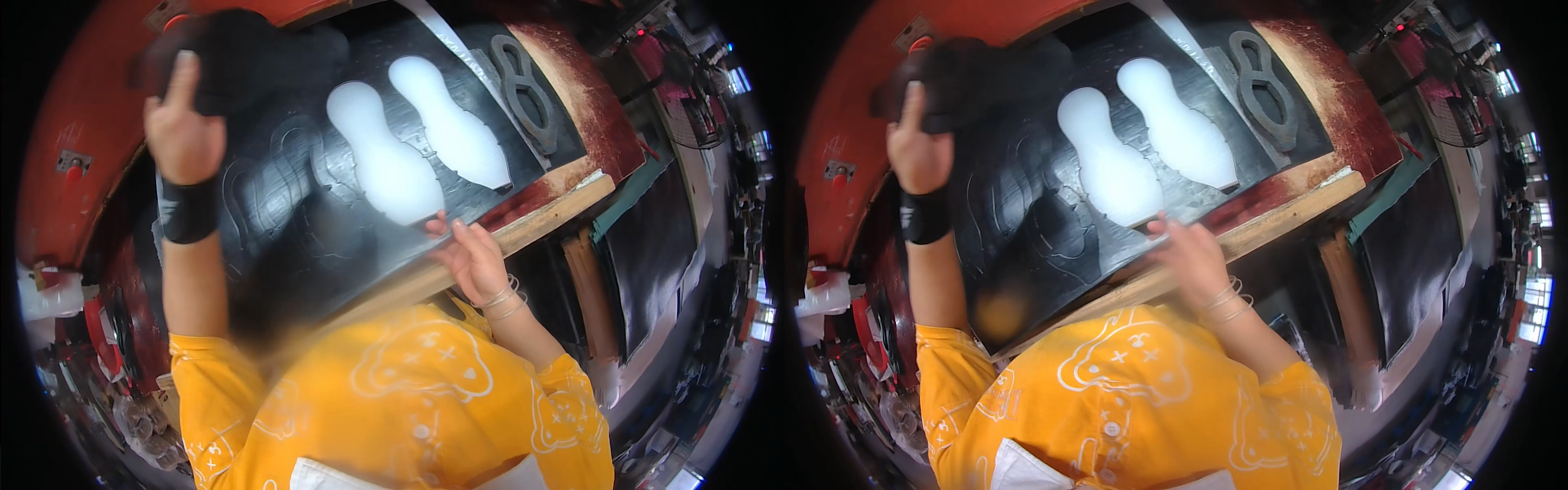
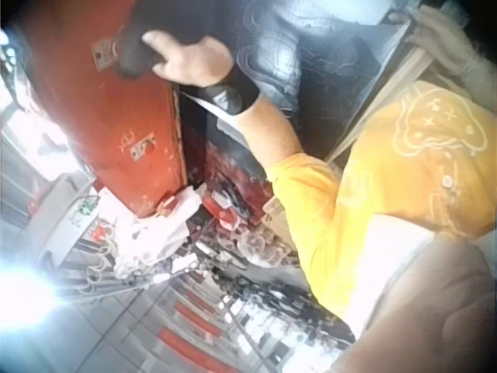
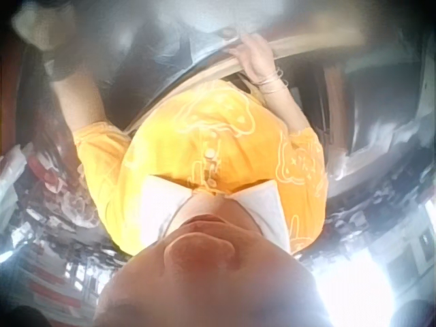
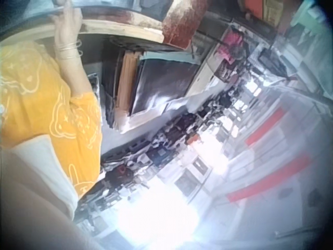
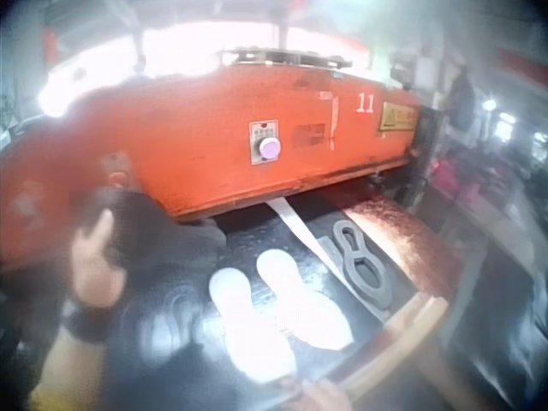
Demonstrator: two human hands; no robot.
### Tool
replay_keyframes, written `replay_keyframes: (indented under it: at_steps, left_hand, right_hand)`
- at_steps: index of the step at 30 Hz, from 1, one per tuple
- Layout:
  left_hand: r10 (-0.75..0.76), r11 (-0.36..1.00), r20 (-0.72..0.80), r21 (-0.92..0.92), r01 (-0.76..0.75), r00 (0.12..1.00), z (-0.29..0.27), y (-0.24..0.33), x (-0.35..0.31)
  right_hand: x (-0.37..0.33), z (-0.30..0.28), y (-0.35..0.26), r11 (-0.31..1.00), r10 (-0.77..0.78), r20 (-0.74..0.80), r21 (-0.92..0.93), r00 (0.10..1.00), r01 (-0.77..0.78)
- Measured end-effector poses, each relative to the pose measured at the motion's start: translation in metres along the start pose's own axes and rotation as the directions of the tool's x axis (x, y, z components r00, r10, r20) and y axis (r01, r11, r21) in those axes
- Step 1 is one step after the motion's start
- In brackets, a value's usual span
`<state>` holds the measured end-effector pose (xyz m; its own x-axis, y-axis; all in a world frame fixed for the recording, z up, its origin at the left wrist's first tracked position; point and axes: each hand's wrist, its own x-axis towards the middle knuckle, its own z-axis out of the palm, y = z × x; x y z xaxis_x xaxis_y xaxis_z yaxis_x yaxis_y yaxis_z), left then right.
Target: The person trims excess material from a black rubber piece using green shears, then places it in a plastic bag. They retrieve a large black rubber sheet, position it on a cutting machine, and cut multiple shoe-shaped pieces. The cut pieces are collected and placed into a red bin.
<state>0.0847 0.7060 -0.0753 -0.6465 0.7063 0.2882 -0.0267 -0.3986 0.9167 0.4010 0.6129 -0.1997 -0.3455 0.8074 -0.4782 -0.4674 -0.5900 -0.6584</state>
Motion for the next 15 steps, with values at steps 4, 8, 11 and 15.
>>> replay_keyframes:
  at_steps: [4,8,11,15]
  left_hand:
    - [0.181,0.921,0.393,0.254,-0.296,0.902,-0.041,0.020,-0.018]
    - [-0.155,0.785,0.985,0.173,-0.595,0.081,-0.055,-0.024,-0.089]
    - [-0.144,0.738,0.979,0.203,-0.643,0.145,-0.059,-0.052,-0.119]
    - [-0.013,0.802,0.961,0.175,-0.571,0.277,-0.057,-0.051,-0.102]
  right_hand:
    - [-0.005,0.026,0.024,0.946,0.195,0.215,0.216,0.957,-0.241]
    - [-0.007,0.054,0.045,0.897,0.224,0.244,0.328,0.943,-0.298]
    - [-0.007,0.061,0.051,0.844,0.153,0.344,0.441,0.926,-0.304]
    - [-0.009,0.057,0.053,0.987,0.022,0.148,0.153,0.989,-0.045]
